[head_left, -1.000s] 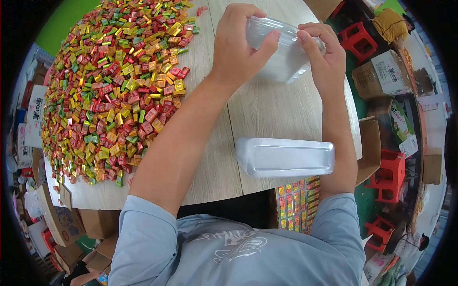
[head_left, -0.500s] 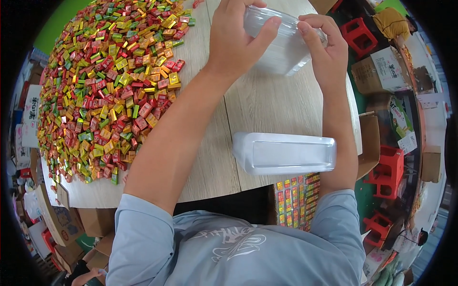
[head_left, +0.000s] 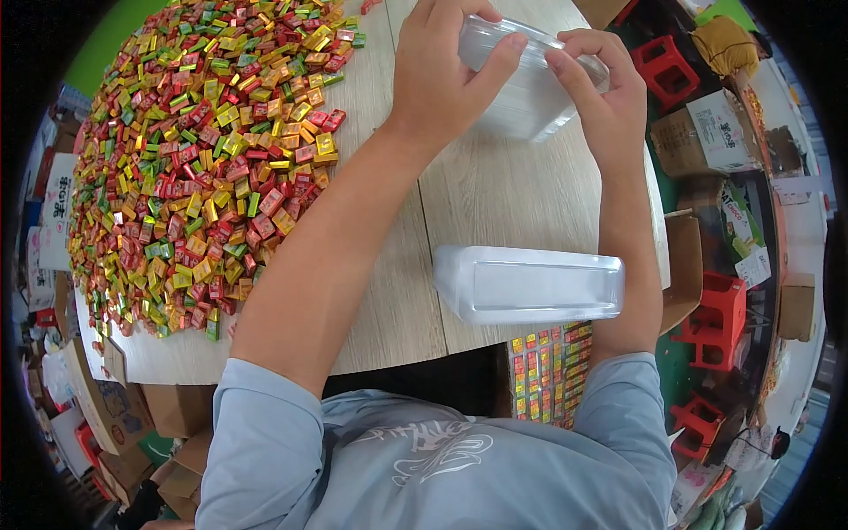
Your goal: The recorder is packing small colorful toy parts into clear plastic containers at a factory workstation.
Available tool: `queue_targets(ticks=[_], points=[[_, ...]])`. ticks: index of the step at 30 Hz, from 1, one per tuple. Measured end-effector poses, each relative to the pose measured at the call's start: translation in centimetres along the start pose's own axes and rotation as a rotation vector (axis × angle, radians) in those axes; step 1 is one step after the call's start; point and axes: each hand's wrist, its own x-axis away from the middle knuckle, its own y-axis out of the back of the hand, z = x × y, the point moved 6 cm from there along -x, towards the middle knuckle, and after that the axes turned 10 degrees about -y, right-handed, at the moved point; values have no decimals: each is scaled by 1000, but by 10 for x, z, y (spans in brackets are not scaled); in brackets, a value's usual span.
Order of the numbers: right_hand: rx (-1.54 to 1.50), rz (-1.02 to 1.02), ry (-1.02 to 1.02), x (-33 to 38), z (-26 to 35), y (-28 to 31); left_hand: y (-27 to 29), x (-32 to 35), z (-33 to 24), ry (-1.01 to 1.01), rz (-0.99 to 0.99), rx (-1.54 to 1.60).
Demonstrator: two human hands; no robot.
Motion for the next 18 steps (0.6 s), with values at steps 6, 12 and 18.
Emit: queue_targets(ticks=[6, 12, 18], points=[[-15, -2, -42, 0, 0, 2, -1, 1, -1, -27, -17, 23], [0, -32, -36, 1, 0, 1, -3, 6, 5, -19, 36, 1], [-30, -34, -30, 0, 2, 1, -3, 10, 8, 42, 10, 111]])
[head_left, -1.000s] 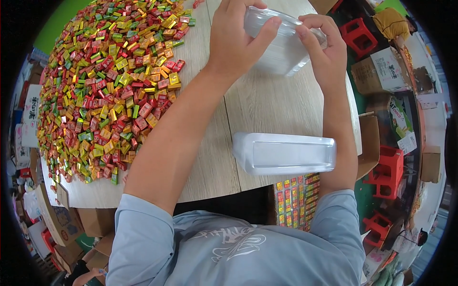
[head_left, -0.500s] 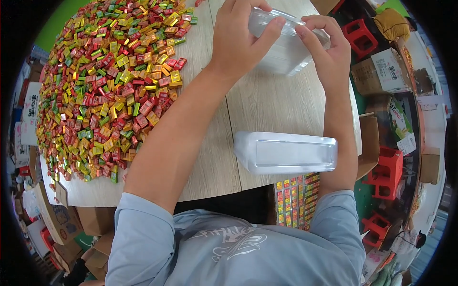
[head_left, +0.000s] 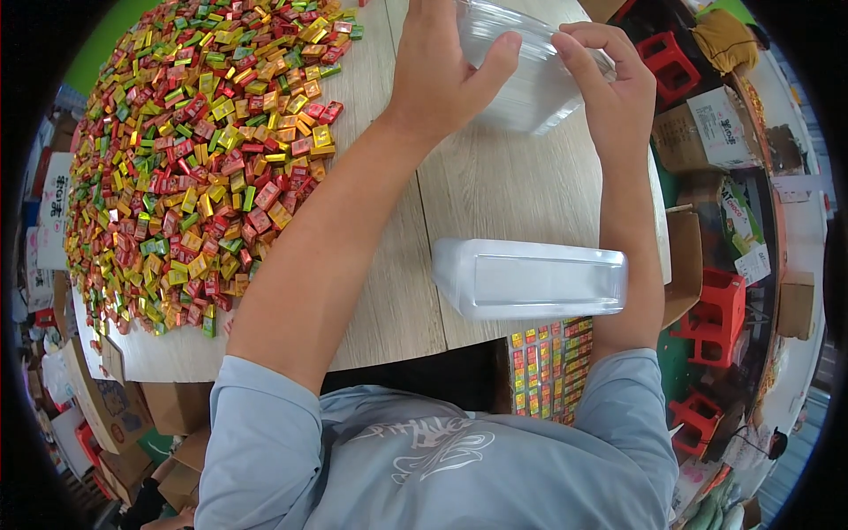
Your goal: The recorder is packing small colorful toy parts into clear plastic containers at a factory workstation.
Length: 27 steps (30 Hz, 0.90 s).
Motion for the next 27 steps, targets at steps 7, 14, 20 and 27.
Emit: queue_targets(ticks=[7, 14, 20, 27], points=[[-25, -13, -45, 1, -2, 1, -1, 0, 0, 34, 11, -14], [-64, -24, -96, 2, -2, -1, 0, 0, 2, -103, -51, 59], [-50, 1, -90, 0, 3, -4, -4, 3, 6, -63, -84, 167], [-62, 6, -92, 0, 7, -6, -3, 0, 2, 71, -9, 33]])
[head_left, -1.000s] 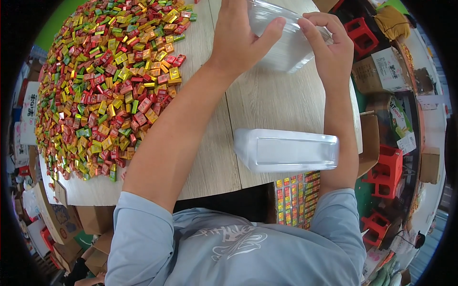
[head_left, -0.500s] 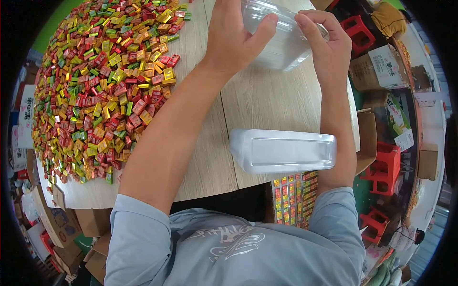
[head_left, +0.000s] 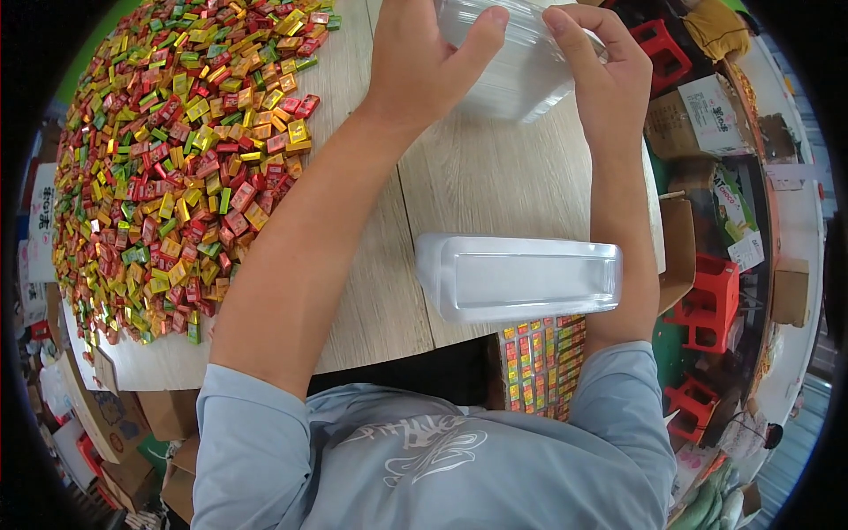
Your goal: The recorder is packing small colorful toy parts into clear plastic containers at a factory workstation.
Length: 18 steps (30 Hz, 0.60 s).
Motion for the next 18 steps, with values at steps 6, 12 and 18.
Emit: queue_targets(ticks=[6, 12, 18], points=[[-160, 17, 81, -6, -20, 2, 0, 0, 0, 12, 7, -25], [-155, 12, 66, -6, -12, 1, 0, -1, -1, -18, 19, -55], [-31, -13, -29, 1, 4, 1, 1, 0, 0, -18, 13, -18]])
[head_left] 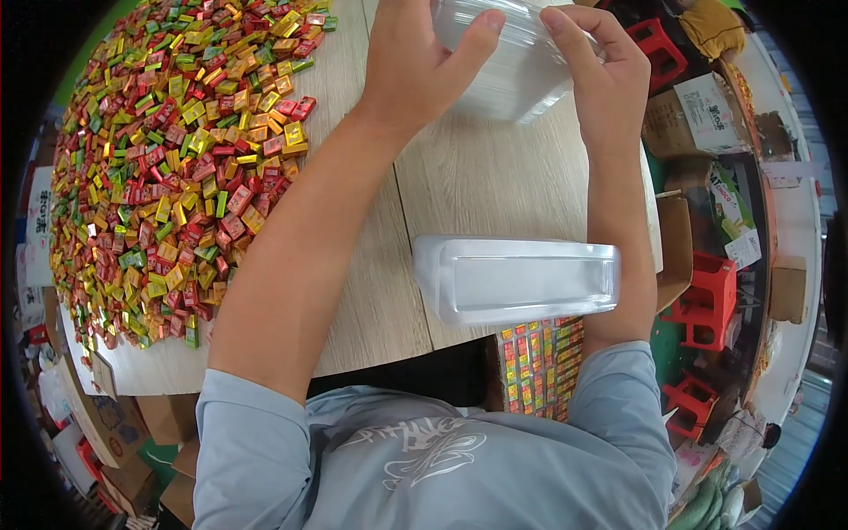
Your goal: The recorder is packing small colorful toy parts into clear plastic containers at a factory workstation.
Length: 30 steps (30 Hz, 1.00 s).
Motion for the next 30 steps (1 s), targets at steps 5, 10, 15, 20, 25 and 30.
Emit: queue_targets(ticks=[5, 10, 15, 20, 25, 30], points=[[-12, 3, -25, 0, -2, 0, 0, 0, -2, -7, -1, -13], [-21, 12, -44, -2, -11, 1, -1, 0, -3, -14, 9, -24], [-40, 15, -17, 0, -2, -2, 0, -2, -3, -20, 2, -33], [9, 7, 37, 0, -4, -1, -5, -8, -1, -134, -69, 98], [10, 19, 93, 3, 5, -2, -1, -6, -9, -51, 12, -8], [13, 12, 112, -6, -23, 1, -1, -7, -11, -67, 3, 8]])
